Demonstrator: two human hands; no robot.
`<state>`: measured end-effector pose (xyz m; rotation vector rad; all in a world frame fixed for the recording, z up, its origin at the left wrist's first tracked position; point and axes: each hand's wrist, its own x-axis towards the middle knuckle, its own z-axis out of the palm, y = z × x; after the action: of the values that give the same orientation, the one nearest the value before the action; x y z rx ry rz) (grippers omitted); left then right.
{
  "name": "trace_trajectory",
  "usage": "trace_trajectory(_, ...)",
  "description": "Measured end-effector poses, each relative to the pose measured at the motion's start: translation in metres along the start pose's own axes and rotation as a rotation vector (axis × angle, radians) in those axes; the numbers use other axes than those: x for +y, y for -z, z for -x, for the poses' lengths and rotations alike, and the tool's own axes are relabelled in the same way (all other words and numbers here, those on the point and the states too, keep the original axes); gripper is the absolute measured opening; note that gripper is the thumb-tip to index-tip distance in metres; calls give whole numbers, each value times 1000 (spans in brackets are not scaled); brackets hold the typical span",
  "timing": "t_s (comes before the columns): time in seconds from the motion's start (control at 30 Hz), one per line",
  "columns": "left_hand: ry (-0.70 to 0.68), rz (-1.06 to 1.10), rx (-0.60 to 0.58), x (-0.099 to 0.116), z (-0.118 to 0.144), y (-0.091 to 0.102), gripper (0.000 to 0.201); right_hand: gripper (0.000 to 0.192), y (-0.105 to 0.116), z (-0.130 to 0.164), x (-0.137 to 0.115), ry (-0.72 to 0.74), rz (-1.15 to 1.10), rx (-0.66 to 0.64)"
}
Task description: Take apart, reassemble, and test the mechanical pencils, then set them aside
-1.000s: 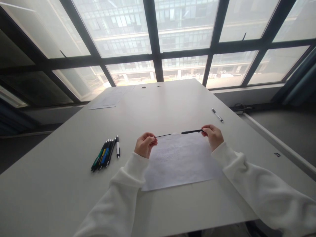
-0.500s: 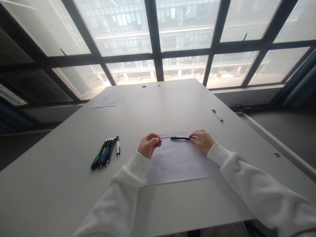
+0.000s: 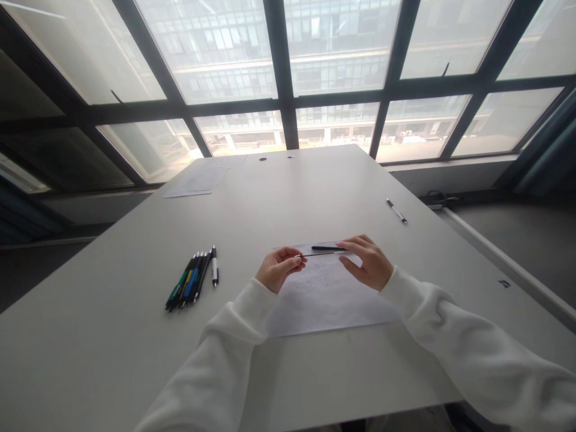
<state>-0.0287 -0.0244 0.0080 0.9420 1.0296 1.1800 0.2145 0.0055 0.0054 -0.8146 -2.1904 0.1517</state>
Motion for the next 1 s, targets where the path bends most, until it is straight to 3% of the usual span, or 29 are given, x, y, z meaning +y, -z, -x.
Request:
trace_trajectory(0.37, -57, -135, -86, -6, -1, -10, 27, 21, -7, -1, -7, 130, 12, -120)
trace_trajectory(0.53, -81, -151, -95, -3, 2, -13, 26, 19, -7, -1, -7, 84, -34, -103)
trace_trajectory(0.77, -171, -248, -58, 2, 2, -4, 25, 17, -3, 1, 2, 3, -61, -76)
trace_trajectory(1.0, -189, -358, -30, 1, 1, 2, 20, 16, -4, 6, 13, -68, 99, -220)
